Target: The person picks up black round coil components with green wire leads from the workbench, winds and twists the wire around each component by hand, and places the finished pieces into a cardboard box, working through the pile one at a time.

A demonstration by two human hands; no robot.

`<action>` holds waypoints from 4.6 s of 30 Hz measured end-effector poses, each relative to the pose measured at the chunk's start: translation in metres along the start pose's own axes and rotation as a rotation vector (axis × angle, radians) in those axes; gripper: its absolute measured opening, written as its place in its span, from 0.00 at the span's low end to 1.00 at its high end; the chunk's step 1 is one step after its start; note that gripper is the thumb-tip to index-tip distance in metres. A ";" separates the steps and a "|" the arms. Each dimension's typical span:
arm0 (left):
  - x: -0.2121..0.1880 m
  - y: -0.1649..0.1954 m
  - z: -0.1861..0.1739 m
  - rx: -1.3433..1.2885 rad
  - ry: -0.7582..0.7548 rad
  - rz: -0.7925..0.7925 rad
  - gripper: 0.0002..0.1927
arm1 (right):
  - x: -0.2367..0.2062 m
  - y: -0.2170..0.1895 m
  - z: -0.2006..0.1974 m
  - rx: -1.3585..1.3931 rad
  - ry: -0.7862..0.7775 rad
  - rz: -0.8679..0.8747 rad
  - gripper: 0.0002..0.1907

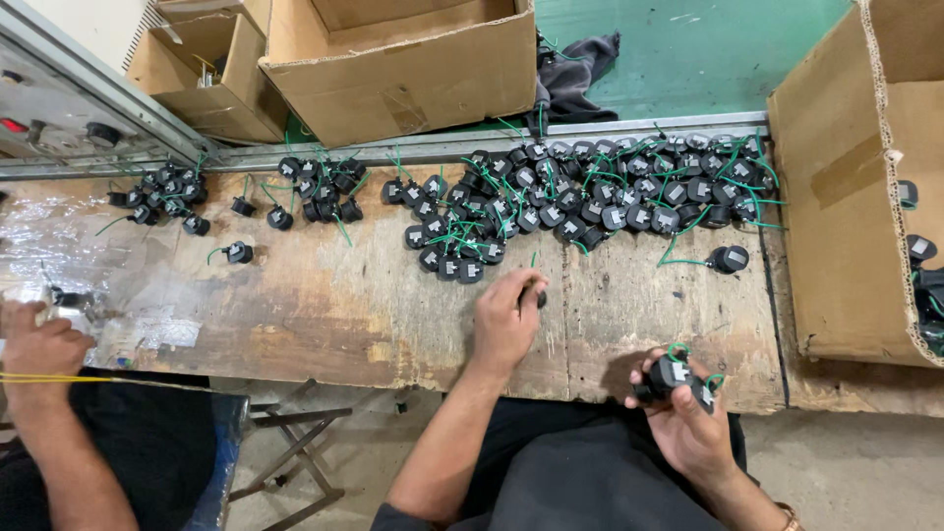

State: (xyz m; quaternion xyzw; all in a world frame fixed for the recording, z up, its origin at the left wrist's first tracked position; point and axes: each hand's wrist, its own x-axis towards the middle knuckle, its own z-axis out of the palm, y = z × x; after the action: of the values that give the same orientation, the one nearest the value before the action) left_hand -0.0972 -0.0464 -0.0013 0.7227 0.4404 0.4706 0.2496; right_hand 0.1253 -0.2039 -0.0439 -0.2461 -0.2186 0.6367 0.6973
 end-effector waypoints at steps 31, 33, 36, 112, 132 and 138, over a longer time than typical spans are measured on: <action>-0.061 0.040 -0.003 -0.488 -0.191 0.107 0.14 | -0.006 -0.002 0.026 -0.289 -0.135 0.054 0.20; -0.059 0.029 -0.020 -0.404 -0.112 0.099 0.11 | -0.007 -0.023 0.027 -0.489 -0.118 -0.069 0.19; -0.055 0.003 -0.047 -0.215 0.156 -0.048 0.07 | -0.013 -0.070 0.020 -0.615 -0.106 -0.368 0.18; -0.105 0.047 0.008 -0.907 -0.366 -0.374 0.11 | -0.013 -0.003 0.031 -1.219 -0.230 0.242 0.20; -0.034 -0.021 -0.042 -0.125 0.289 -0.481 0.27 | -0.010 -0.011 0.058 -1.075 -0.402 -0.219 0.28; -0.045 -0.001 -0.036 -0.210 0.124 -0.113 0.09 | -0.009 -0.011 0.047 -1.074 -0.277 -0.101 0.31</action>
State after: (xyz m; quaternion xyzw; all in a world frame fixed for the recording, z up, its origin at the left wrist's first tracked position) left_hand -0.1380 -0.0874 -0.0075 0.6363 0.4433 0.5429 0.3223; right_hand 0.1034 -0.2102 -0.0002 -0.4703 -0.6135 0.4281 0.4681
